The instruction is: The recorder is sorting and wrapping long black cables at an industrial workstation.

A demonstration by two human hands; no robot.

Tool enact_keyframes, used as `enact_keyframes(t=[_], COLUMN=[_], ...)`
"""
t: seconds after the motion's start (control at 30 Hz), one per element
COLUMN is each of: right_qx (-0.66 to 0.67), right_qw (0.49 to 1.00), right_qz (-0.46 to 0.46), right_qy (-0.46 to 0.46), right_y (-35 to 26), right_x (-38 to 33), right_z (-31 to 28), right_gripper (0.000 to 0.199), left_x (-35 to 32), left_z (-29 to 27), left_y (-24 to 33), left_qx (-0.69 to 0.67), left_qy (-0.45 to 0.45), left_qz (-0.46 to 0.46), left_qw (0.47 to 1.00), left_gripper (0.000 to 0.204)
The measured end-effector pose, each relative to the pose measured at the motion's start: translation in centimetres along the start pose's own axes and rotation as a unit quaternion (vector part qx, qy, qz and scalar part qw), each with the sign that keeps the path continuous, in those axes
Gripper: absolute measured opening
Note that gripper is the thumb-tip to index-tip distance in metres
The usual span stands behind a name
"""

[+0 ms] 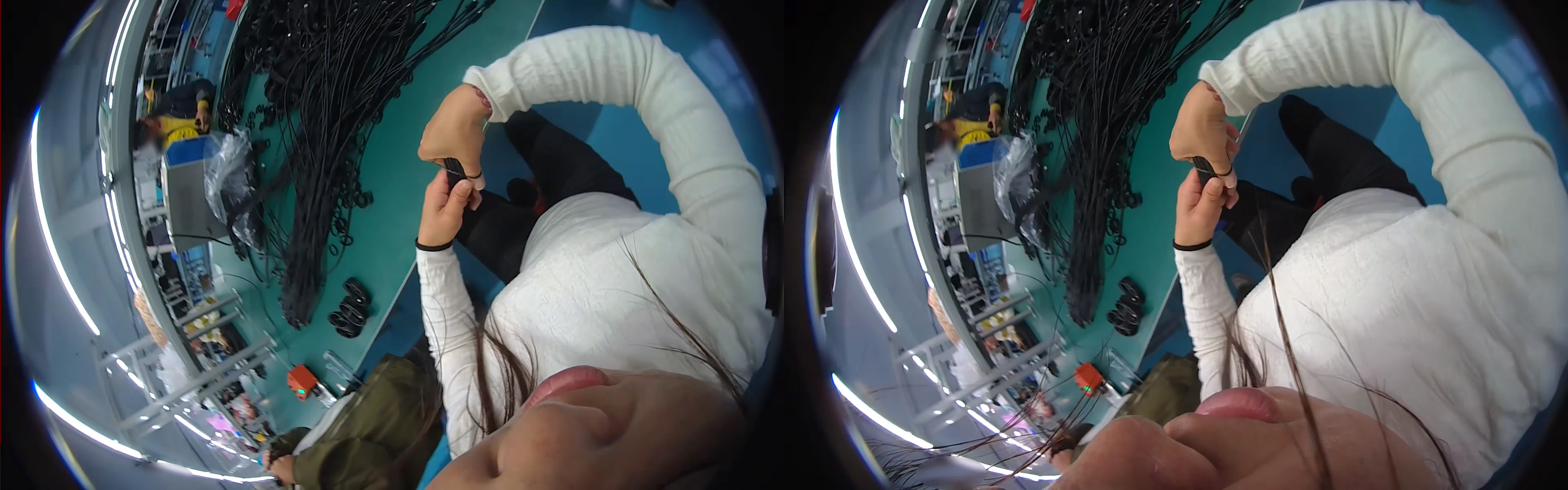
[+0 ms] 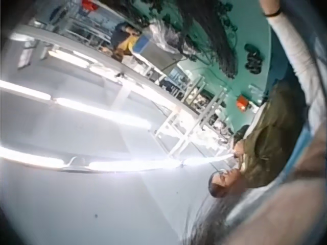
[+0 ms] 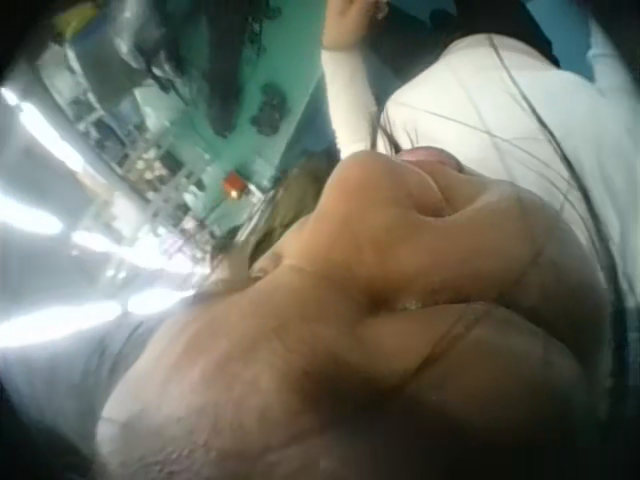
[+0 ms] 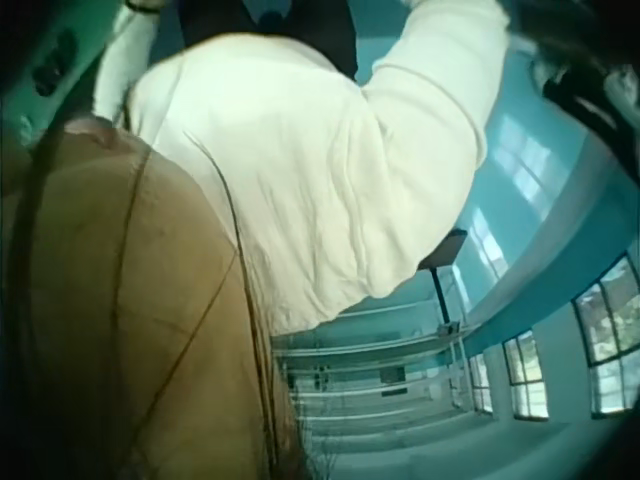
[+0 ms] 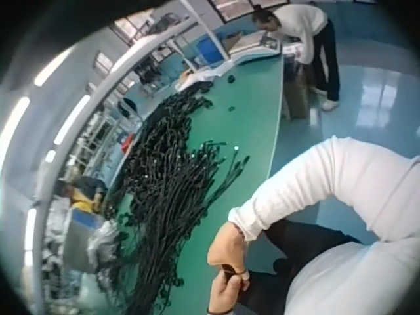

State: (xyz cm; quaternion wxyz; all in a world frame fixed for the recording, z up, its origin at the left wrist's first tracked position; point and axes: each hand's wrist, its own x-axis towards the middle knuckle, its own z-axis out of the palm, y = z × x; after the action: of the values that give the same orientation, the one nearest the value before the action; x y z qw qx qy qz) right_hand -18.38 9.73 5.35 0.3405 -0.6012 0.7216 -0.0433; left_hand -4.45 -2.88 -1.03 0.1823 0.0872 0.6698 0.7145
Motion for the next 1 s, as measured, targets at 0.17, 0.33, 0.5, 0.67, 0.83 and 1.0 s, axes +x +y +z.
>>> enact_keyframes(t=[0.17, 0.33, 0.5, 0.67, 0.83, 1.0], right_qx=[-0.118, -0.034, 0.378, 0.63, 0.549, 0.409], right_qw=[0.99, 0.995, 0.924, 0.766, 0.785, 0.847], right_qz=[-0.031, -0.039, -0.058, -0.033, -0.037, -0.111], right_qy=[-0.072, -0.086, -0.004, 0.124, 0.284, 0.321], right_y=[-1.9, -1.8, -0.2, 2.7, 3.0, -0.1], right_x=[0.7, -0.1, -1.8, -4.3, -3.8, -3.0], right_z=[0.5, -0.5, 1.4, 4.5, 4.3, 2.9], right_gripper=[0.046, 0.041, 0.032, 0.023, 0.02, 0.02], left_x=[0.0, -1.4, -2.6, -2.7, -2.5, -1.7], left_z=[0.9, 0.5, 0.3, 1.3, 1.2, 1.0], left_y=[-0.2, -0.6, -0.3, 0.8, 1.1, 0.6], left_qx=[0.006, -0.041, -0.182, -0.269, -0.263, -0.206], left_qy=[-0.024, 0.006, 0.058, 0.11, 0.121, 0.11], left_qz=[-0.011, 0.02, 0.152, 0.223, 0.169, 0.119], left_qw=[1.0, 0.999, 0.97, 0.931, 0.942, 0.965], left_gripper=[0.014, 0.017, 0.018, 0.02, 0.02, 0.023])
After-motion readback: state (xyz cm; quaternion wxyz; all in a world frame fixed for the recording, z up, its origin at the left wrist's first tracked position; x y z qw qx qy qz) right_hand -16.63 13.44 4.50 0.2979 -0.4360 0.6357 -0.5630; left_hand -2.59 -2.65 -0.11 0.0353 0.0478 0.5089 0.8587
